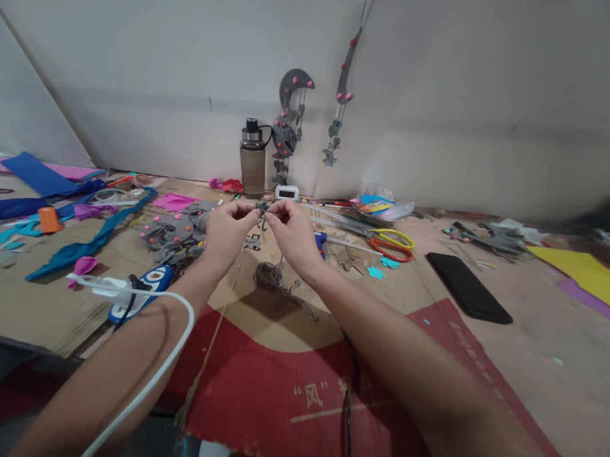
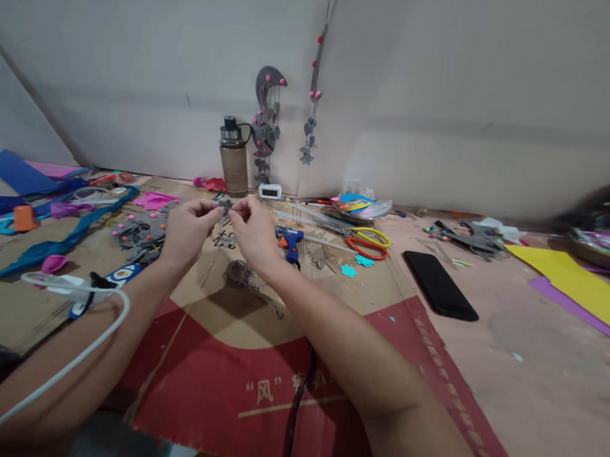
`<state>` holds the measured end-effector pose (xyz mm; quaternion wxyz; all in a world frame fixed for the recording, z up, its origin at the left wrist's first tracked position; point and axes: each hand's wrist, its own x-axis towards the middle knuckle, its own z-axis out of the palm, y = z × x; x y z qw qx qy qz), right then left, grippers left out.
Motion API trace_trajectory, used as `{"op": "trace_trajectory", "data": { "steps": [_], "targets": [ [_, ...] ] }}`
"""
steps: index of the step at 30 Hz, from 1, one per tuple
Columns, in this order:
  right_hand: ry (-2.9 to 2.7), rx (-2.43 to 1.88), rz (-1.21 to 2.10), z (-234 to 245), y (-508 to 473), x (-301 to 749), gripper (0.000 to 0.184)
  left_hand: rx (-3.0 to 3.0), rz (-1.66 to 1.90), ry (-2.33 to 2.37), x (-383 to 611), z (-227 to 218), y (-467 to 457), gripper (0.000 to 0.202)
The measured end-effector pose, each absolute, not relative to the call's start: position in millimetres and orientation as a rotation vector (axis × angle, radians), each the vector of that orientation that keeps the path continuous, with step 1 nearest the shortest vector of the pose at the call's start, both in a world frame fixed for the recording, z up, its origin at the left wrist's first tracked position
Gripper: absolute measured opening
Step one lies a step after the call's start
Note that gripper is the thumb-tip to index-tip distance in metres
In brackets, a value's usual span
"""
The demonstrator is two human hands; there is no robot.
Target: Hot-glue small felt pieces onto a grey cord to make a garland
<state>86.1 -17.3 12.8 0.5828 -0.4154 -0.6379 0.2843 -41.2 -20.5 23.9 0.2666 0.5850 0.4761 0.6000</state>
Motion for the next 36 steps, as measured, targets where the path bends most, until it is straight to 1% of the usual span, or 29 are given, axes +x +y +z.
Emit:
{"op": "trace_trajectory", "data": {
  "steps": [8,18,20,23,26,31,34,36],
  "targets": [
    [-1.47,-1.075,0.607,17.1,-20.8,86.4,0.015,1.458,1.591,1.252,-35.8,23.2,-21.1,0.015],
    [-1.508,-1.13,0.48,18.6,-23.2,85.9,0.017,1.469,1.58,1.275,-33.4,23.8,-24.1,0.01],
    [-1.485,-1.128,0.494,18.0,-21.9,86.7,0.015,1.453,1.575,1.253,-33.2,23.2,-24.1,0.009],
    [-1.476,-1.085,0.59,16.1,-16.4,90.7,0.019,1.449,1.563,1.163,-33.8,21.9,-23.2,0.01],
    [-1.512,-1.053,0.7,14.1,-9.3,98.6,0.014,1.485,1.45,1.079,-36.2,22.5,-21.4,0.011],
    [-1.499,-1.113,0.814,15.1,-5.7,113.2,0.014,1.441,1.146,1.025,-44.4,28.5,-17.0,0.02],
    [-1.589,-1.122,0.805,17.3,-8.5,117.5,0.012,1.408,1.095,1.031,-49.1,31.5,-15.7,0.027],
    [-1.679,-1.143,0.778,18.2,-10.7,118.2,0.011,1.486,1.087,1.068,-50.4,33.3,-16.6,0.029]
  ]
}}
